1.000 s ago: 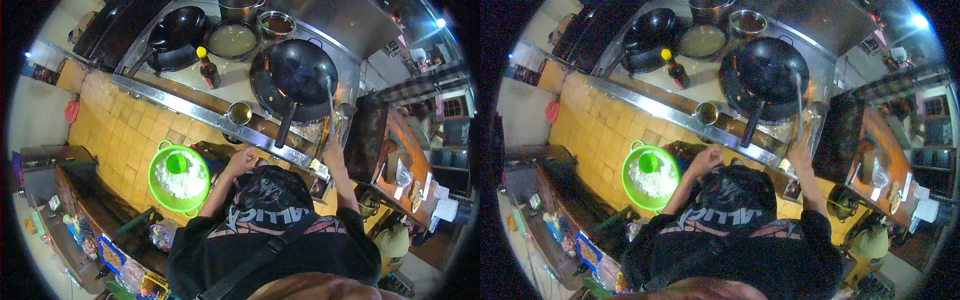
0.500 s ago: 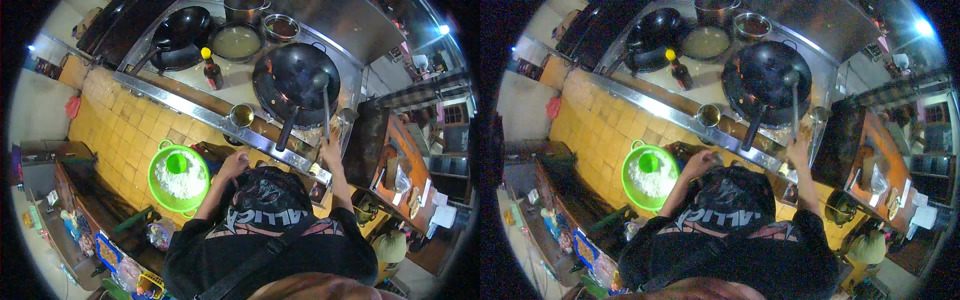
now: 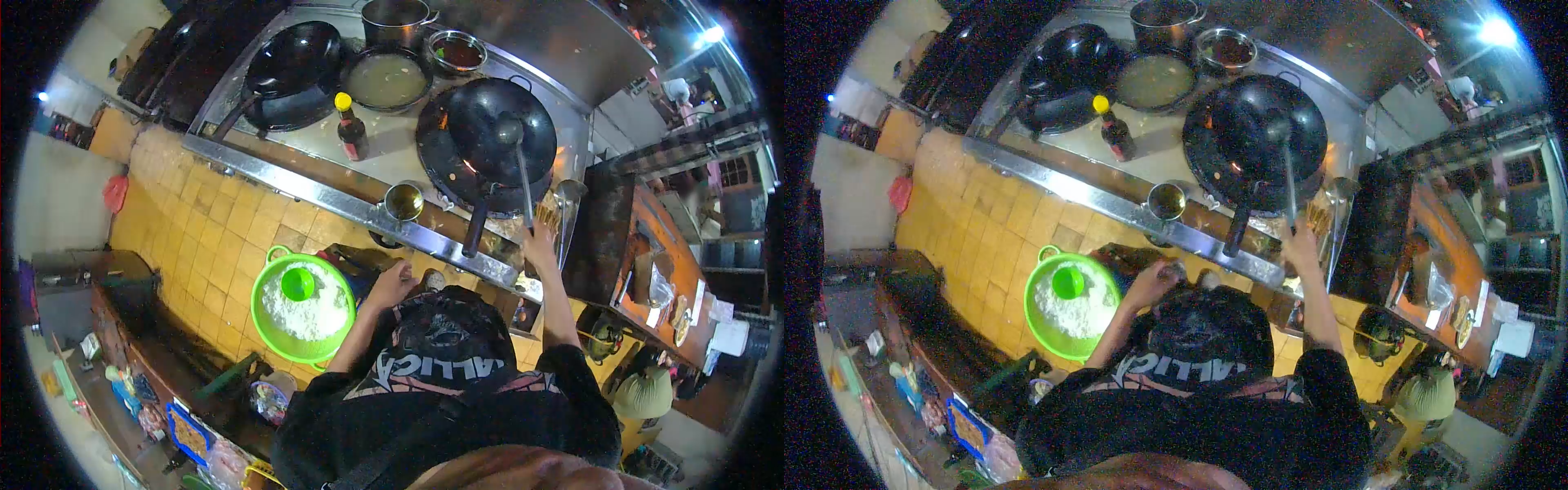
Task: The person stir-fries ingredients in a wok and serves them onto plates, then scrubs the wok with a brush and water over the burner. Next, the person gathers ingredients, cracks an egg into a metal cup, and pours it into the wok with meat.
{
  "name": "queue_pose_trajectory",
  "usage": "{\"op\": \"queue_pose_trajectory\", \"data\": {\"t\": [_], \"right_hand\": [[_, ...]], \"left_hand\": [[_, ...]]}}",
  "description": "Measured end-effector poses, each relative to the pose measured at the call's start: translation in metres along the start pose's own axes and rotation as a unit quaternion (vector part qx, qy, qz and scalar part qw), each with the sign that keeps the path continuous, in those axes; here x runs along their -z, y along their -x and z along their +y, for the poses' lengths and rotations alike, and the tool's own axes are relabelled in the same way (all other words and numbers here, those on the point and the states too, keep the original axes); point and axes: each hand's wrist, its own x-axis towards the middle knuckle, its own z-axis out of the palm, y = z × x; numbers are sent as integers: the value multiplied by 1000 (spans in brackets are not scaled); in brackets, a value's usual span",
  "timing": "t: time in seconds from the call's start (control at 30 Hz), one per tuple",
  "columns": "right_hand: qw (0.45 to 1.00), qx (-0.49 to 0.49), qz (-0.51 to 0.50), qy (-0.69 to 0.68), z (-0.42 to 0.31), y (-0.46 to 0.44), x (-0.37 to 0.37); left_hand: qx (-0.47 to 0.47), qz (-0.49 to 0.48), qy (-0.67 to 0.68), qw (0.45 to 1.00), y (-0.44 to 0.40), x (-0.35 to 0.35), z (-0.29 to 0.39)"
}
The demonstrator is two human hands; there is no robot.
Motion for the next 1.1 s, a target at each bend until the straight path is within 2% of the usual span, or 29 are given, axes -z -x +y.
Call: {"op": "queue_pose_trajectory", "data": {"t": [0.03,0.1,0.17,0.23,0.27,0.33,0.37,0.43,0.5,0.53,0.57,0.6,0.63,0.7,0.73,0.77,0.83,0.87,0.93,1.0,1.07,1.1], "right_hand": [[990,-66,-83,-89,-12,12,7],[903,-206,-177,-334,-25,24,36],[920,-126,-155,-337,-21,23,46],[943,-127,-115,-284,-8,3,35],[995,13,7,-96,21,-19,16],[986,114,103,69,39,-37,5],[963,150,162,153,48,-45,0],[964,158,132,168,52,-44,4],[973,171,84,128,42,-36,12],[997,-4,-53,-56,-10,-15,33],[937,-178,-185,-238,-47,1,50],[910,-208,-197,-298,-55,3,63],[911,-205,-194,-301,-64,1,65],[971,-38,-129,-195,-87,-20,63],[978,20,-99,-184,-86,-47,53],[979,80,-69,-172,-85,-84,38],[990,113,-31,-82,-137,-163,14],[991,98,-17,-87,-143,-199,2],[991,95,-9,-96,-150,-253,-16],[986,112,-20,119,-161,-289,-26],[985,111,-67,114,-155,-313,-39],[982,102,-105,115,-150,-329,-43]], "left_hand": [[3,-3,-8,1000,2,3,1],[21,-39,16,999,0,1,-8],[40,-77,38,995,0,-5,-21],[-29,-73,13,997,-7,-14,-31],[-29,-79,13,996,-7,-14,-27],[20,-143,29,989,-13,-10,-15],[19,-145,28,989,-14,-11,-16],[-11,-133,-16,991,-15,-18,-23],[18,-162,15,987,-22,-35,-52],[-10,-160,41,986,-26,-46,-71],[-39,-159,64,984,-29,-49,-79],[-17,-178,94,979,-31,-41,-64],[-21,-180,91,979,-33,-36,-49],[-44,-175,15,984,-42,-24,-22],[-63,-186,33,980,-45,-19,-17],[-64,-179,30,981,-42,-17,-16],[-164,-54,15,985,-34,-11,-15],[-39,-77,31,996,-27,-5,-9],[-20,-15,46,999,-5,2,-18],[0,48,66,997,17,3,-32],[89,107,71,988,35,4,-51],[88,117,68,987,43,10,-48]]}}
